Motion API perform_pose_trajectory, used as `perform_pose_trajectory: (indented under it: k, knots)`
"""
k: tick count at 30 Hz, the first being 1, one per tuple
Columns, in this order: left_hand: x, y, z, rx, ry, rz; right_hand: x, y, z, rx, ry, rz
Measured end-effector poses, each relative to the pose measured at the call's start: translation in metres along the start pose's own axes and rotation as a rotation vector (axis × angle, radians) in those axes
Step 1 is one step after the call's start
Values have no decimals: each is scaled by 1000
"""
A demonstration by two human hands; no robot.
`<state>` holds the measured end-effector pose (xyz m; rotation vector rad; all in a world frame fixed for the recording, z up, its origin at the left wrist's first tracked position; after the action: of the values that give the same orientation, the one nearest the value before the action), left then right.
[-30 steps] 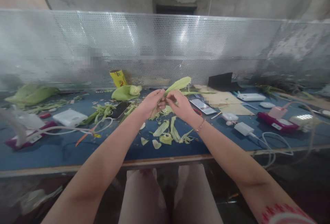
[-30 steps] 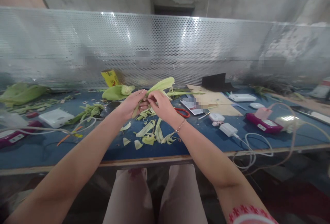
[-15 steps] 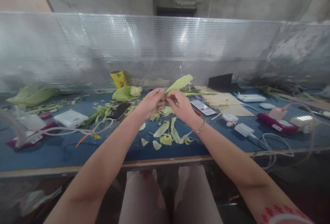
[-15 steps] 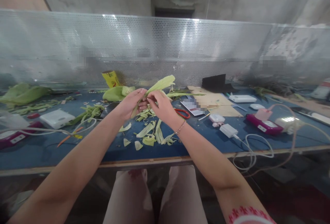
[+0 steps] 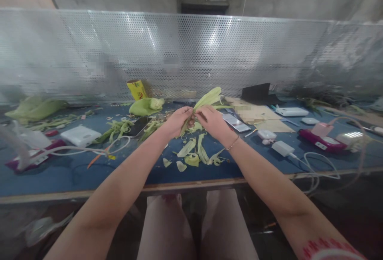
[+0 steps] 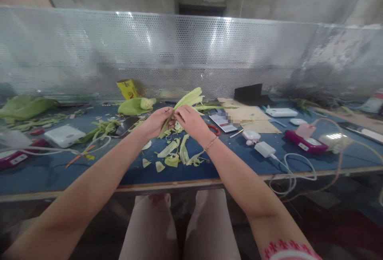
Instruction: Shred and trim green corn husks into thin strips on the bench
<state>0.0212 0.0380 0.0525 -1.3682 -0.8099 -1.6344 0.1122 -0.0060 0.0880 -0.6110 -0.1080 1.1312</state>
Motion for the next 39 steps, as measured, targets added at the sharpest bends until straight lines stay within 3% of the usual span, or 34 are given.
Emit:
perform_pose_trajectory:
  k: [6, 16, 21, 26, 30, 34, 39]
  knots:
    - [-16, 2, 5, -20, -58, -51, 13, 8, -2, -96, 17, -14]
    - [-19, 10, 1, -16, -152, -238, 35, 7, -9, 13, 195, 189]
    - [-19, 8, 4, -11, -82, -63, 38, 5, -9, 46, 241, 233]
    - [-16, -6, 10, 132, 73, 291, 44, 9, -9, 13, 334, 290]
    - [-13, -8, 8, 154, 139, 427, 44, 12, -9, -17, 352, 284]
    - [-10, -5, 4, 143, 167, 426, 43, 11, -9, -34, 329, 225]
    - [-14, -3, 3, 158, 89, 269, 41, 5, -9, -25, 284, 167]
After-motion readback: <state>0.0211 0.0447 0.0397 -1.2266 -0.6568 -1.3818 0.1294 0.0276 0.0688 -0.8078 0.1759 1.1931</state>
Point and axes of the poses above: each hand's wrist, its own z-axis towards the middle knuckle, its own y-axis out of the palm, x = y × z, the point moved 8 cm from there along z, towards the middle knuckle, and after that the axes turned 11 degrees about z, right-handed, at the moved point
